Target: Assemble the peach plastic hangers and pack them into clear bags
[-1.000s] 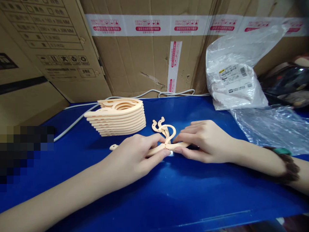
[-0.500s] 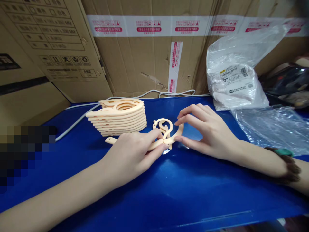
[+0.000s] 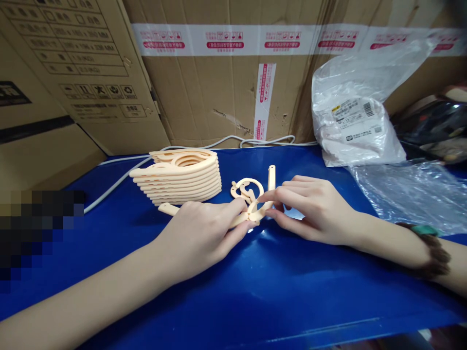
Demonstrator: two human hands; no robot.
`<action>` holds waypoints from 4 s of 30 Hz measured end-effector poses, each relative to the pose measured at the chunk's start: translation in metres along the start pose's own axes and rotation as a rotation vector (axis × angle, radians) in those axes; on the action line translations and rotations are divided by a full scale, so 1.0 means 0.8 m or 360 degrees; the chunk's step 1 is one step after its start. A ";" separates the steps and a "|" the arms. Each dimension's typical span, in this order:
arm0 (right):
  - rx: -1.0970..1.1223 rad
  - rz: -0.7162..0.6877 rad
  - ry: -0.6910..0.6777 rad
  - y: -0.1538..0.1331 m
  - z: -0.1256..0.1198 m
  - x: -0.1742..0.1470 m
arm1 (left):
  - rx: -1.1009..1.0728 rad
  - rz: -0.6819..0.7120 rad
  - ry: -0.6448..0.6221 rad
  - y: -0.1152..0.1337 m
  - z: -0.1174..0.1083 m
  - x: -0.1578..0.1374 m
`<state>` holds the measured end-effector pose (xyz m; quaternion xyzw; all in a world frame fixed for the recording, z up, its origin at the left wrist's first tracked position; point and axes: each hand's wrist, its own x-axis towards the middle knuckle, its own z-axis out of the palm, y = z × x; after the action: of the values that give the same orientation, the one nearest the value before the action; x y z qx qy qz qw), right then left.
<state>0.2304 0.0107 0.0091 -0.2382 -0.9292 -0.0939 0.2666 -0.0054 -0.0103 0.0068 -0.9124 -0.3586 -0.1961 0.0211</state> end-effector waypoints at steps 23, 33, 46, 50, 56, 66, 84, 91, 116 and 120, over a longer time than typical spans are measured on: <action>-0.0014 0.0009 -0.0117 0.002 0.002 0.002 | 0.0109 0.0181 0.0038 -0.003 0.009 -0.001; -0.0036 0.0653 -0.0174 0.021 0.004 0.002 | 0.0220 0.0341 0.0045 0.002 0.000 -0.001; -0.0206 0.0799 -0.0460 0.042 0.010 -0.002 | 0.0073 0.0317 -0.0025 -0.002 0.003 0.007; -0.0173 0.0782 -0.0470 0.046 0.011 -0.004 | -0.0038 0.0334 -0.0129 -0.005 0.006 0.007; -0.0209 0.0715 -0.0528 0.050 0.012 -0.005 | -0.0075 0.0376 -0.0185 -0.004 0.006 0.008; -0.0520 0.0596 -0.0632 0.053 0.010 0.000 | -0.0034 0.0408 0.0060 0.003 -0.005 0.006; 0.0059 -0.0274 -0.0474 0.015 -0.004 0.003 | 0.0365 -0.0097 0.0116 -0.011 0.009 0.004; 0.0048 -0.0178 -0.0488 0.015 0.000 0.005 | 0.0252 -0.0168 0.0009 -0.007 0.008 0.005; -0.0261 -0.0097 -0.0444 0.015 0.006 -0.005 | -0.0143 -0.0339 -0.0055 -0.003 0.003 0.005; -0.0256 -0.0061 -0.0464 0.016 0.007 -0.007 | -0.0023 -0.0331 -0.0027 -0.002 0.002 0.007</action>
<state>0.2382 0.0213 0.0022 -0.2521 -0.9519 -0.1375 0.1072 -0.0025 -0.0056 0.0074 -0.8720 -0.4501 -0.1921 -0.0092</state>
